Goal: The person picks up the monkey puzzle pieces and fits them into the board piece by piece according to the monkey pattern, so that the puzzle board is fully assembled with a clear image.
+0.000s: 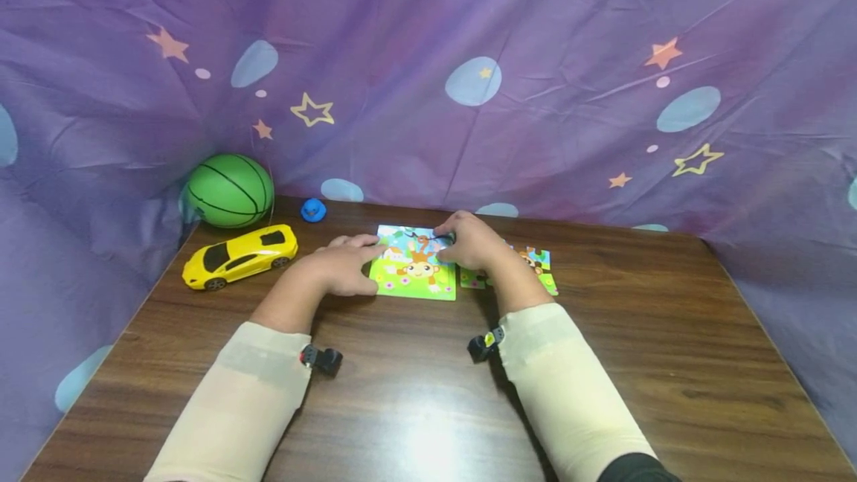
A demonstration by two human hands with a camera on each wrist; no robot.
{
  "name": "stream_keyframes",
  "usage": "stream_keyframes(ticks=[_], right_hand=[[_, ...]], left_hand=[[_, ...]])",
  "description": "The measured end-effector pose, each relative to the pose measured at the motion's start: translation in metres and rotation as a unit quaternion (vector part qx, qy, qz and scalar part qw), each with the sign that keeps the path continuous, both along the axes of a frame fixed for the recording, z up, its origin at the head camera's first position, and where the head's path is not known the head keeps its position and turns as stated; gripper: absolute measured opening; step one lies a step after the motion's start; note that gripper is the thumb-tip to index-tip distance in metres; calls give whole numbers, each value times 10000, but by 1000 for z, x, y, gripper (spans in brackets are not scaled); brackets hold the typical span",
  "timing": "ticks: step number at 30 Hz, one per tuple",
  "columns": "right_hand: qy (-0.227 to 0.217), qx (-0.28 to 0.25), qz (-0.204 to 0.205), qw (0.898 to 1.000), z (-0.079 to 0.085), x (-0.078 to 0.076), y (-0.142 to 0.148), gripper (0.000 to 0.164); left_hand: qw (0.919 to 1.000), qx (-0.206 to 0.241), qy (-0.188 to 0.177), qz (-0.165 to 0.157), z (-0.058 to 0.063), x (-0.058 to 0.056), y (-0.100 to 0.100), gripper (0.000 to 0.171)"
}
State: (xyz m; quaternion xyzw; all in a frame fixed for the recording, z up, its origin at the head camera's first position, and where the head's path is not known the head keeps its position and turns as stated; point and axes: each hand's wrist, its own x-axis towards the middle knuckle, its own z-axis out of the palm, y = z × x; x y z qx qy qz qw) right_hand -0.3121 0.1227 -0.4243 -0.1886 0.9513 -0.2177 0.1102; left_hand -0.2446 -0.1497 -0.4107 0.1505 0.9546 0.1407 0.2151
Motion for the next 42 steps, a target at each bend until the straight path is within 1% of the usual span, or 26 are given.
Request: stream_keyframes(ticks=[7,15,22,34,42], right_hand=[[-63,116,126,9998,1,-4,-3,51],[-110,165,134,9997,5,-4,-1,53],[-271,328,92,9991,9,-3,0,54],[-208,304,252,9990,8,-7,1,53],[-351,328,238,9986,8,-9,6,55]], left_hand=[[10000,4,-5,5,0,0,-1,91],[10000,32,-11,7,0,0,0,91],[10000,64,-31,26,0,0,1,91],[9999,42,-59,69,0,-2,0,90],[10000,69,-27,49,-1,-1,0,91]])
